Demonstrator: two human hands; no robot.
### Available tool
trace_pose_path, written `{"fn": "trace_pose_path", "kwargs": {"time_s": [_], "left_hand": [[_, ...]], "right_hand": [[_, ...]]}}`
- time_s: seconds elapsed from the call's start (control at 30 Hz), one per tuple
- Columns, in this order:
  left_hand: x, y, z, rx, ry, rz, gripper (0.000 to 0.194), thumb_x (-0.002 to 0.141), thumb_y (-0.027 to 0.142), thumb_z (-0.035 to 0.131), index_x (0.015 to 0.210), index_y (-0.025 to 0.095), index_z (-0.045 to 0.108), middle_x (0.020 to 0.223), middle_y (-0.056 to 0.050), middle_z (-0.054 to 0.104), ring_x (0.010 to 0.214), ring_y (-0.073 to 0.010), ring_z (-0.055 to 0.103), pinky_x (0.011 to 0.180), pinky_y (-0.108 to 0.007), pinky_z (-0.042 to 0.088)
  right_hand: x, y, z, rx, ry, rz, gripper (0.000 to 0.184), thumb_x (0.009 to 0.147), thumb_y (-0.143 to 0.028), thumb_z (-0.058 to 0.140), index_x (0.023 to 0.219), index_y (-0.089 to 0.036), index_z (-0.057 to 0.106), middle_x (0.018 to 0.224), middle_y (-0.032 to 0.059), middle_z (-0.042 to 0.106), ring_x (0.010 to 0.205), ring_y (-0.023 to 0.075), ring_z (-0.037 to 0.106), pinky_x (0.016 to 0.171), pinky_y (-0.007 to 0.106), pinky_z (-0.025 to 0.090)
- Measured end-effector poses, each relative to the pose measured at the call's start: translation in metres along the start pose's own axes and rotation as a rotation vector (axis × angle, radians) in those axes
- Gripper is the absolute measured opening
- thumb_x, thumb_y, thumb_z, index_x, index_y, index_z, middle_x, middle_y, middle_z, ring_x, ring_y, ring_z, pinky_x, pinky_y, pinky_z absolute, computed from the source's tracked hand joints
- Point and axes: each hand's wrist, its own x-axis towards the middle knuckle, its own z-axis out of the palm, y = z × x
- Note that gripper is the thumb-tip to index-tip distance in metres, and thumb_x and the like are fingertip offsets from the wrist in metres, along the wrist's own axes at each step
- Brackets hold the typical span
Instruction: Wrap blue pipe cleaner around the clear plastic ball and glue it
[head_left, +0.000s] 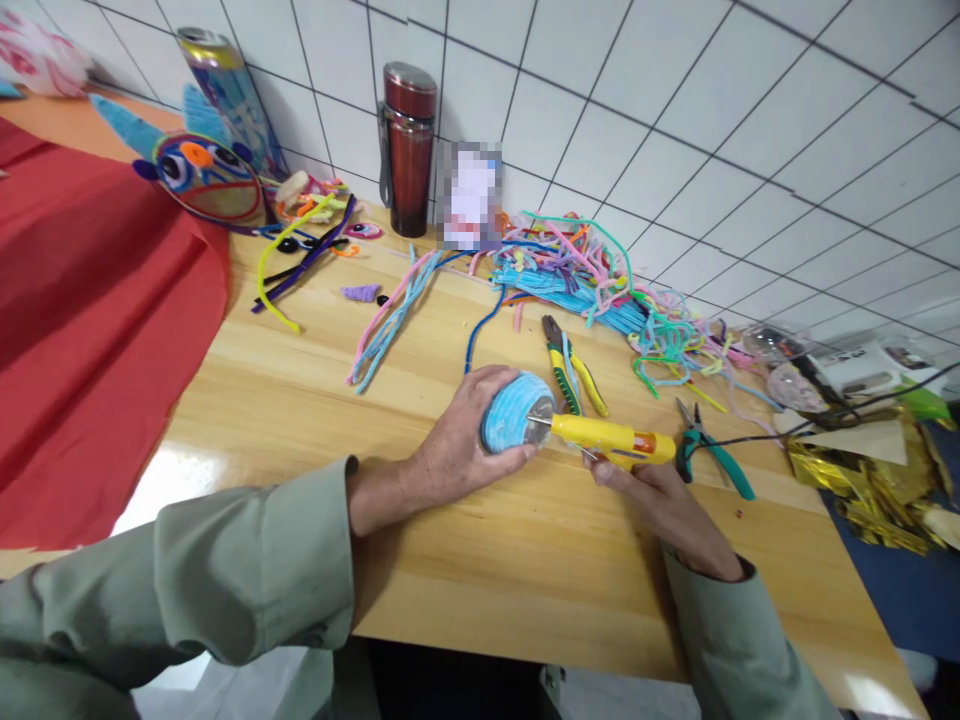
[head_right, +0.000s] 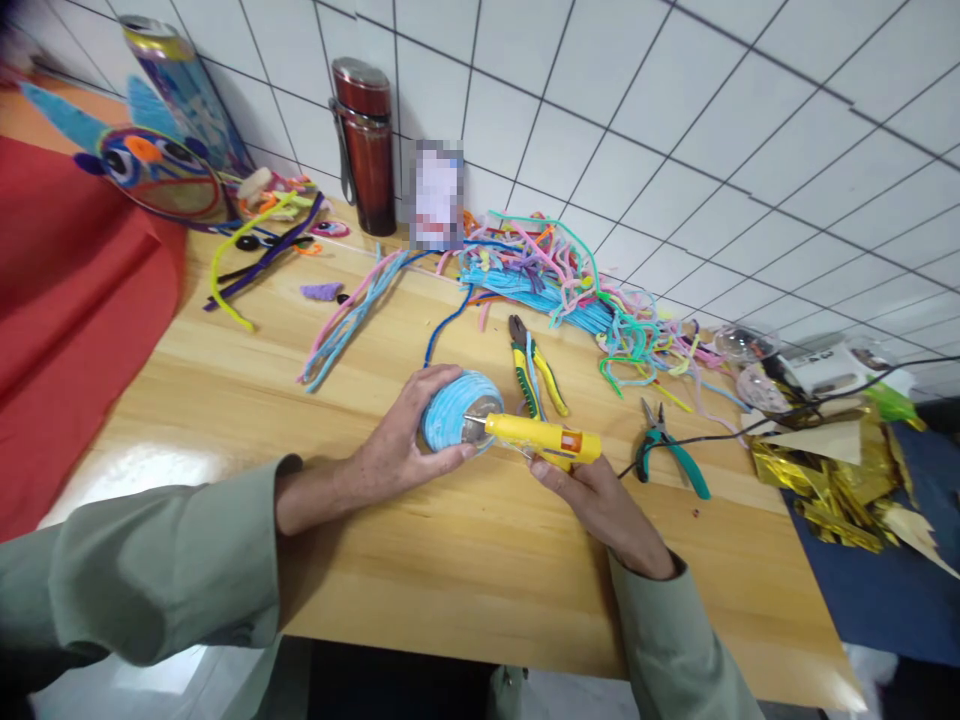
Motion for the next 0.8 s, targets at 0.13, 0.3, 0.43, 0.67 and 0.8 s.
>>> {"fn": "trace_pose_path", "kwargs": {"time_s": [0.13,0.3,0.43,0.67,0.8], "left_hand": [[-0.0001,0.0004,0.0001,0.007,0.004,-0.011,0.079,0.094,0.037,0.082,0.16,0.028,0.039,0.152,-0.016,0.054,0.144,-0.035,0.055,0.122,-0.059,0.052],[-0.0004,0.0008,0.0002,0.029,-0.002,-0.016,0.078,0.095,0.037,0.081,0.16,0.029,0.038,0.152,-0.016,0.054,0.144,-0.035,0.055,0.122,-0.06,0.052],[-0.0016,0.0,0.0014,0.034,0.002,-0.025,0.077,0.095,0.039,0.079,0.16,0.029,0.038,0.152,-0.016,0.054,0.144,-0.0349,0.055,0.121,-0.06,0.052],[-0.0003,-0.0002,0.0009,0.016,-0.002,-0.021,0.079,0.094,0.039,0.08,0.159,0.029,0.038,0.151,-0.016,0.053,0.144,-0.0357,0.055,0.122,-0.061,0.052],[0.0004,0.0006,-0.0003,0.009,-0.01,-0.026,0.08,0.093,0.038,0.081,0.16,0.028,0.038,0.151,-0.016,0.054,0.143,-0.036,0.056,0.121,-0.061,0.052]], "right_hand": [[0.0002,-0.0033,0.0008,-0.009,-0.026,-0.004,0.053,0.09,-0.072,0.076,0.106,-0.022,0.078,0.105,0.0092,0.081,0.1,0.0272,0.074,0.094,0.041,0.063],[0.0013,-0.0053,0.0003,-0.043,-0.027,-0.025,0.052,0.092,-0.072,0.074,0.105,-0.022,0.078,0.103,0.0086,0.079,0.098,0.0263,0.072,0.095,0.041,0.062],[0.0019,-0.0066,0.0011,-0.046,-0.032,-0.037,0.055,0.092,-0.073,0.072,0.107,-0.021,0.079,0.105,0.0089,0.079,0.1,0.0267,0.072,0.096,0.042,0.062],[0.0001,-0.0086,0.0015,-0.037,-0.013,-0.009,0.053,0.09,-0.073,0.075,0.105,-0.022,0.079,0.105,0.0089,0.08,0.099,0.0268,0.073,0.095,0.041,0.063],[-0.0006,-0.0072,0.001,-0.033,0.0,0.006,0.055,0.088,-0.074,0.076,0.105,-0.022,0.079,0.102,0.0092,0.08,0.098,0.0275,0.074,0.092,0.041,0.064]]}}
